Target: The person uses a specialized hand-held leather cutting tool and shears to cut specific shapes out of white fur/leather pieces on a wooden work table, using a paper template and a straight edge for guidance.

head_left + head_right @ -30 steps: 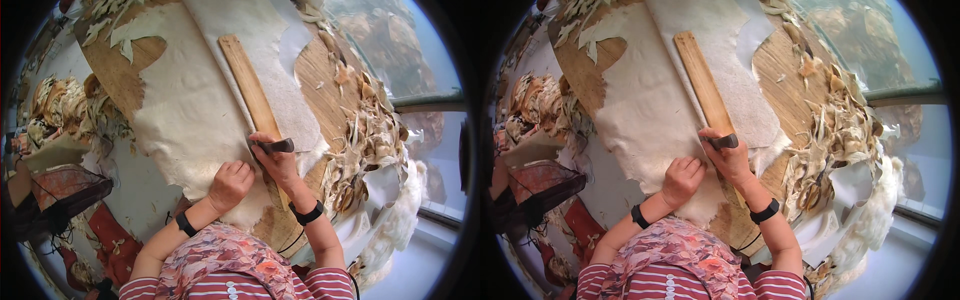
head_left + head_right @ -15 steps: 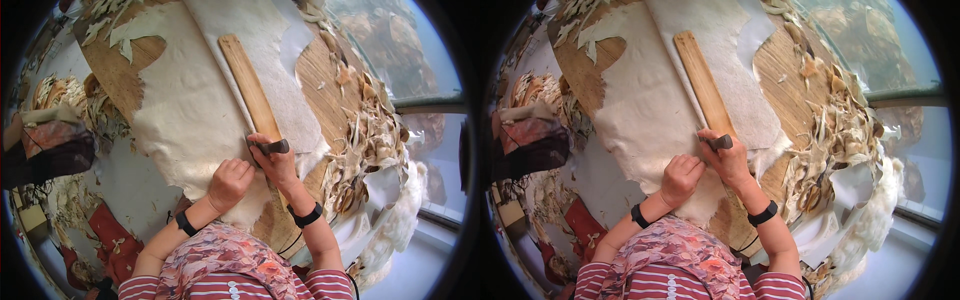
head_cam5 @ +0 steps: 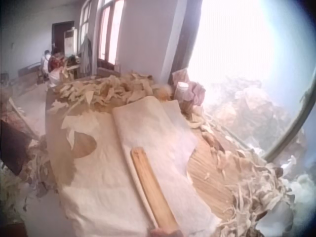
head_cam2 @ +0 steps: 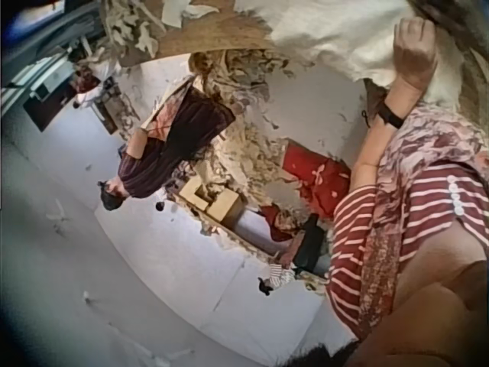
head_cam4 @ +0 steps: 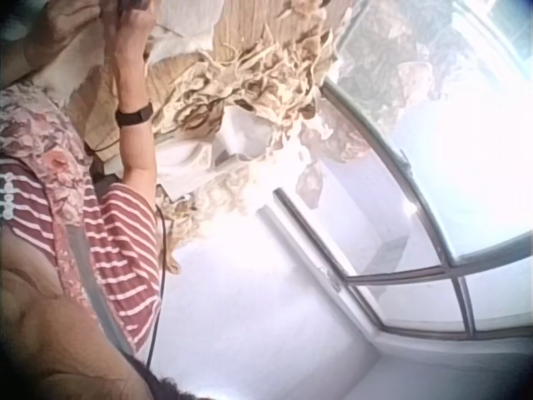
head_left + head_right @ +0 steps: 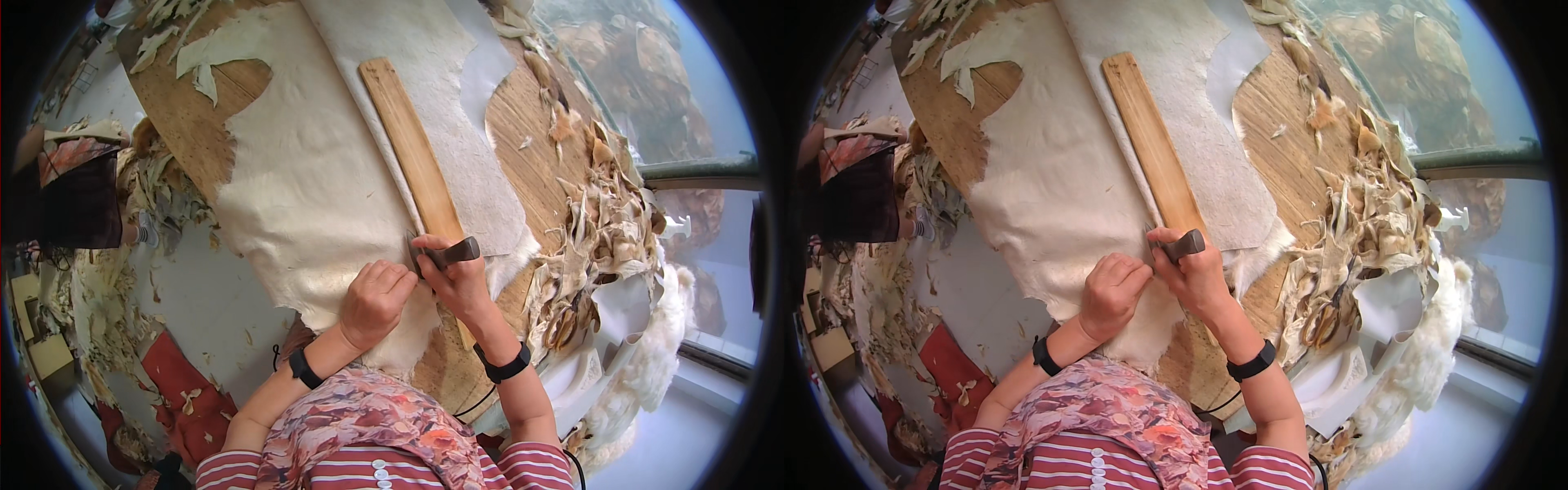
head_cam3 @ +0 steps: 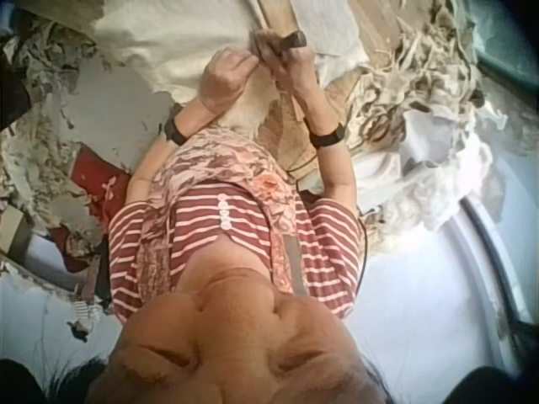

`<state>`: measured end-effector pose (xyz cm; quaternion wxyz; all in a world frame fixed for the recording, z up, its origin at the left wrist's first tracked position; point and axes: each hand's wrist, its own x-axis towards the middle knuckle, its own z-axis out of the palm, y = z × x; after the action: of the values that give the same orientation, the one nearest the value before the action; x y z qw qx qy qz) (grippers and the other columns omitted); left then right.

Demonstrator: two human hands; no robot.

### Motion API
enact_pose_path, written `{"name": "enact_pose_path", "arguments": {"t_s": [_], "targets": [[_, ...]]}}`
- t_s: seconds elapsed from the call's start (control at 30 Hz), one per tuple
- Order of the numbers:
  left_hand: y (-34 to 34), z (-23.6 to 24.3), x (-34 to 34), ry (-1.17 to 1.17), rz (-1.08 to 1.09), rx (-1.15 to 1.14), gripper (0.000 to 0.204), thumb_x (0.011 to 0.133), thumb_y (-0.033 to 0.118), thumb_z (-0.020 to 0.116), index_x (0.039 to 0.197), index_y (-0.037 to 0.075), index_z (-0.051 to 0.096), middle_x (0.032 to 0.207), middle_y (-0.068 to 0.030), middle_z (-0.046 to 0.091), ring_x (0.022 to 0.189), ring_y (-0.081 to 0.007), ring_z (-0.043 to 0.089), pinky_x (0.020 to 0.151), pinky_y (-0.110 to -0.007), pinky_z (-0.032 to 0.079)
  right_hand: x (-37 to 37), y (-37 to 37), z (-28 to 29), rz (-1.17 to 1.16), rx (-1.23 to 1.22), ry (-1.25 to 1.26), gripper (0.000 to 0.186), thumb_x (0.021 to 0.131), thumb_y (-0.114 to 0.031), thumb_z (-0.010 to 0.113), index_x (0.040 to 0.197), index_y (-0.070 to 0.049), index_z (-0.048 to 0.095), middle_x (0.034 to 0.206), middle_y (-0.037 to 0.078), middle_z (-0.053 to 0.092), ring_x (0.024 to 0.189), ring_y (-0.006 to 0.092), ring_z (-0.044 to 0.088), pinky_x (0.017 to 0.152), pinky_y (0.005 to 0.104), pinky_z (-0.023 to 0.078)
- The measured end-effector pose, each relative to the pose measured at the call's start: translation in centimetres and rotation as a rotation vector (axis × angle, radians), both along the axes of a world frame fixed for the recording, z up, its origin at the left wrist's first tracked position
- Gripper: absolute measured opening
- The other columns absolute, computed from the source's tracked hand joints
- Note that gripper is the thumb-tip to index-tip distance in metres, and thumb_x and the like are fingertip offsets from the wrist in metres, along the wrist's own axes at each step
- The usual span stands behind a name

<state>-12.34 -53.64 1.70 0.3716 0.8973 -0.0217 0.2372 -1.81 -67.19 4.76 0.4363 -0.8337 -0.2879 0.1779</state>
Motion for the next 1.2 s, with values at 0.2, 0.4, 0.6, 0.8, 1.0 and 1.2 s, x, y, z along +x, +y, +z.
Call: {"name": "enact_pose_path", "arguments": {"t_s": [0.2,0.4,0.6,0.8,1.0,1.2], "targets": [[0.4,0.1,0.1,0.036,-0.005,-0.027,0.019,0.073,0.001,0.06,0.091,0.0,0.063,0.088,-0.0107,0.061,0.084,-0.0281,0.06,0.076,-0.038,0.05,-0.1,-0.8,0.5,0.063,-0.015,-0.005,0.018,0.083,-0.005,0.067,0.101,-0.004,0.068,0.082,0.012,0.067,0.072,0.0263,0.066,0.064,0.0343,0.052],[0.4,-0.1,-0.2,0.023,-0.054,-0.081,0.017,0.072,0.0,0.065,0.089,0.0,0.064,0.087,-0.0112,0.061,0.082,-0.0294,0.059,0.073,-0.039,0.05,-0.7,-0.5,0.1,0.033,0.014,-0.043,0.018,0.082,-0.004,0.068,0.1,-0.005,0.067,0.087,0.012,0.068,0.077,0.0288,0.066,0.07,0.0355,0.051],[0.3,0.3,0.1,-0.008,-0.09,-0.107,0.017,0.071,-0.001,0.068,0.088,-0.001,0.065,0.086,-0.0121,0.061,0.08,-0.0302,0.06,0.069,-0.039,0.05,-0.6,0.2,-1.2,0.03,0.104,-0.196,0.021,0.081,-0.005,0.069,0.102,-0.007,0.066,0.085,0.012,0.068,0.078,0.0296,0.064,0.075,0.0388,0.05],[0.7,1.0,0.2,-0.033,-0.093,-0.11,0.018,0.071,-0.002,0.069,0.088,-0.002,0.065,0.086,-0.0126,0.061,0.078,-0.0305,0.059,0.067,-0.038,0.05,0.8,1.8,-1.1,0.052,0.089,-0.271,0.024,0.081,-0.003,0.067,0.105,-0.008,0.065,0.082,0.011,0.068,0.076,0.0321,0.063,0.073,0.0401,0.048],[1.3,2.8,0.1,-0.067,-0.078,-0.148,0.02,0.069,-0.004,0.07,0.089,-0.001,0.065,0.086,-0.0122,0.061,0.078,-0.0305,0.059,0.066,-0.038,0.05,3.3,4.5,-1.0,0.09,0.084,-0.363,0.019,0.082,-0.005,0.066,0.101,-0.007,0.066,0.079,0.016,0.065,0.07,0.0353,0.061,0.066,0.0421,0.047],[2.7,4.9,-0.1,-0.091,-0.085,-0.182,0.025,0.065,-0.005,0.07,0.089,0.0,0.065,0.086,-0.0112,0.061,0.078,-0.0303,0.06,0.066,-0.037,0.05,6.0,7.9,-0.5,0.115,0.024,-0.348,0.015,0.083,-0.008,0.065,0.098,-0.007,0.068,0.077,0.018,0.063,0.069,0.0371,0.06,0.062,0.0427,0.048]]}}
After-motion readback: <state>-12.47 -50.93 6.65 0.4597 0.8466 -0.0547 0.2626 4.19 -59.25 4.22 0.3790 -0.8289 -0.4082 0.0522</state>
